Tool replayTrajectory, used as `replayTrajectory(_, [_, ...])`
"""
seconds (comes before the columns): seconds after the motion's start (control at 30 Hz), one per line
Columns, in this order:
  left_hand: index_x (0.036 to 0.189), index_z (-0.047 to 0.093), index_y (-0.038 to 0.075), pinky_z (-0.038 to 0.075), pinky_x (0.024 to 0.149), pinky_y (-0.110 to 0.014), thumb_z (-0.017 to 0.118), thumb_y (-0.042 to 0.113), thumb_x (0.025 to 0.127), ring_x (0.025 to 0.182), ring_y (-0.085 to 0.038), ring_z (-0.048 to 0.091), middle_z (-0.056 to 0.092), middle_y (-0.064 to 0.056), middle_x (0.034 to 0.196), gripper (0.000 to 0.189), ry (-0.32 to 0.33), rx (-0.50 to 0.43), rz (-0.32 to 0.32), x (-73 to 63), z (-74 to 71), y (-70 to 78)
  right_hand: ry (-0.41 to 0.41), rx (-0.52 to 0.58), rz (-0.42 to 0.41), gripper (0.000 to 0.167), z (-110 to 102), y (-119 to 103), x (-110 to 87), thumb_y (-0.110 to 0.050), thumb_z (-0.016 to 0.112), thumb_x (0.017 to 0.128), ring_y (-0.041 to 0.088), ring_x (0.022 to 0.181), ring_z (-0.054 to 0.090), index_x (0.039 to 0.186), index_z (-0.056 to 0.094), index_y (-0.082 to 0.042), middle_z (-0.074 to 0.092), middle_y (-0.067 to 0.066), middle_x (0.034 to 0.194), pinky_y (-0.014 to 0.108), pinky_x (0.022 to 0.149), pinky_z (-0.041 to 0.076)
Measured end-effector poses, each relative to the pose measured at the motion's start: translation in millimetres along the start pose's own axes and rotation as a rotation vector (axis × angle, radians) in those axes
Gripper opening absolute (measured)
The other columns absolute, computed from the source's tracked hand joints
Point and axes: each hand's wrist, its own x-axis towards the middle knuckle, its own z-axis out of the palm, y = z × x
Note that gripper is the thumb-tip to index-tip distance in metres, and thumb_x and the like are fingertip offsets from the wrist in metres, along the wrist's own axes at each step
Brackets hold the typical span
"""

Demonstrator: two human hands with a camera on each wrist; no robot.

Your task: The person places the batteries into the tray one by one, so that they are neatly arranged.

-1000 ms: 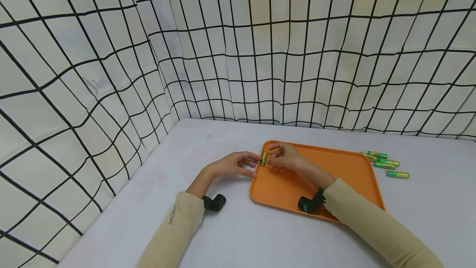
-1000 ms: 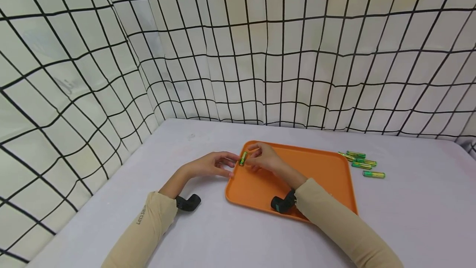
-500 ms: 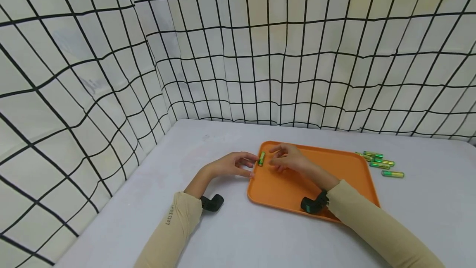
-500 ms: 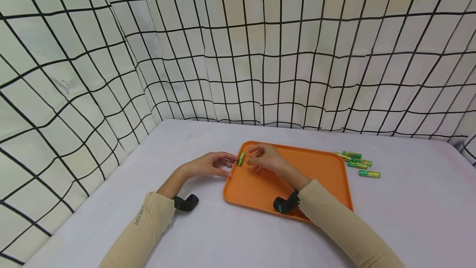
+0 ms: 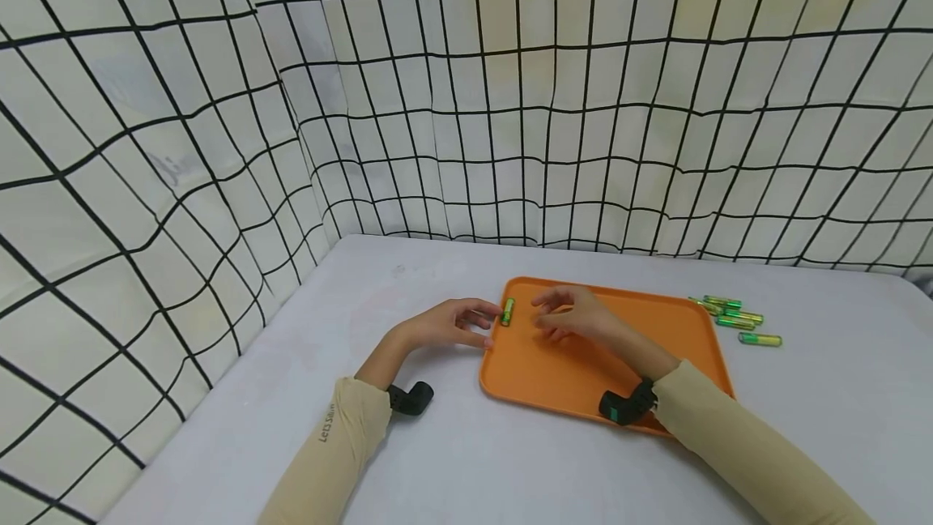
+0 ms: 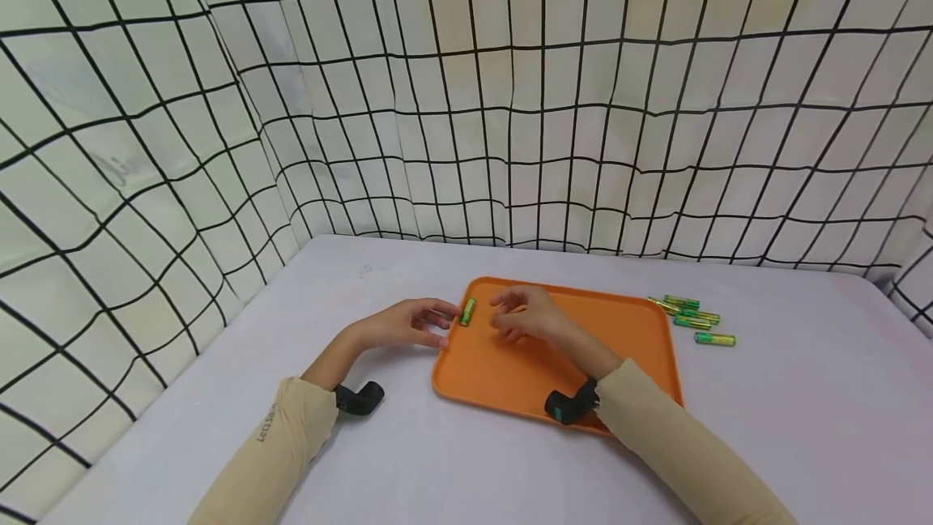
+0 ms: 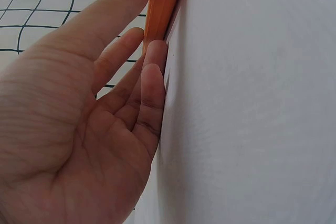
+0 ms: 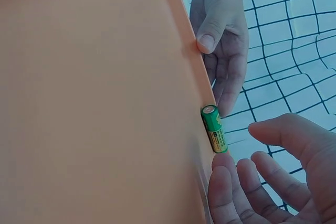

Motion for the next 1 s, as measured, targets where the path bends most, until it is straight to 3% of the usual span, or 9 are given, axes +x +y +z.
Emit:
replayTrajectory(0.37, [0.138, 0.053, 0.008, 0.046, 0.094, -0.03, 0.074, 0.016, 0.088, 0.119, -0.021, 0.056, 0.059, -0.008, 0.131, 0.055, 0.005, -0.012, 0.001, 0.1, -0.6, -0.5, 0.024, 0.05, -0.043, 0.042, -13.5, 7.5, -12.5, -0.008, 0.069, 0.09, 0.019, 0.072, 0.066, 0.124, 0.055, 0.011, 0.061, 0.013, 0.098, 0.03, 0.062, 0.056])
replayTrajectory(0.8, [0.139, 0.053, 0.009, 0.046, 0.094, -0.03, 0.075, 0.017, 0.087, 0.12, -0.022, 0.055, 0.059, -0.007, 0.132, 0.056, 0.017, 0.006, -0.011, -1.9, -2.9, 3.5, 0.093, -0.006, 0.041, 0.044, -39.2, 8.8, -32.6, -0.019, 0.069, 0.092, 0.022, 0.079, 0.067, 0.126, 0.056, 0.006, 0.064, 0.016, 0.107, 0.032, 0.069, 0.055])
replayTrajectory(1.0, [0.138, 0.053, 0.009, 0.045, 0.092, -0.029, 0.075, 0.016, 0.088, 0.119, -0.021, 0.056, 0.06, -0.008, 0.129, 0.056, 0.011, 0.009, -0.012, -1.4, -0.5, 4.4, 0.151, -0.002, 0.044, 0.047, -47.3, 9.4, -41.3, -0.023, 0.071, 0.091, 0.021, 0.08, 0.068, 0.126, 0.057, 0.004, 0.067, 0.012, 0.103, 0.032, 0.068, 0.055])
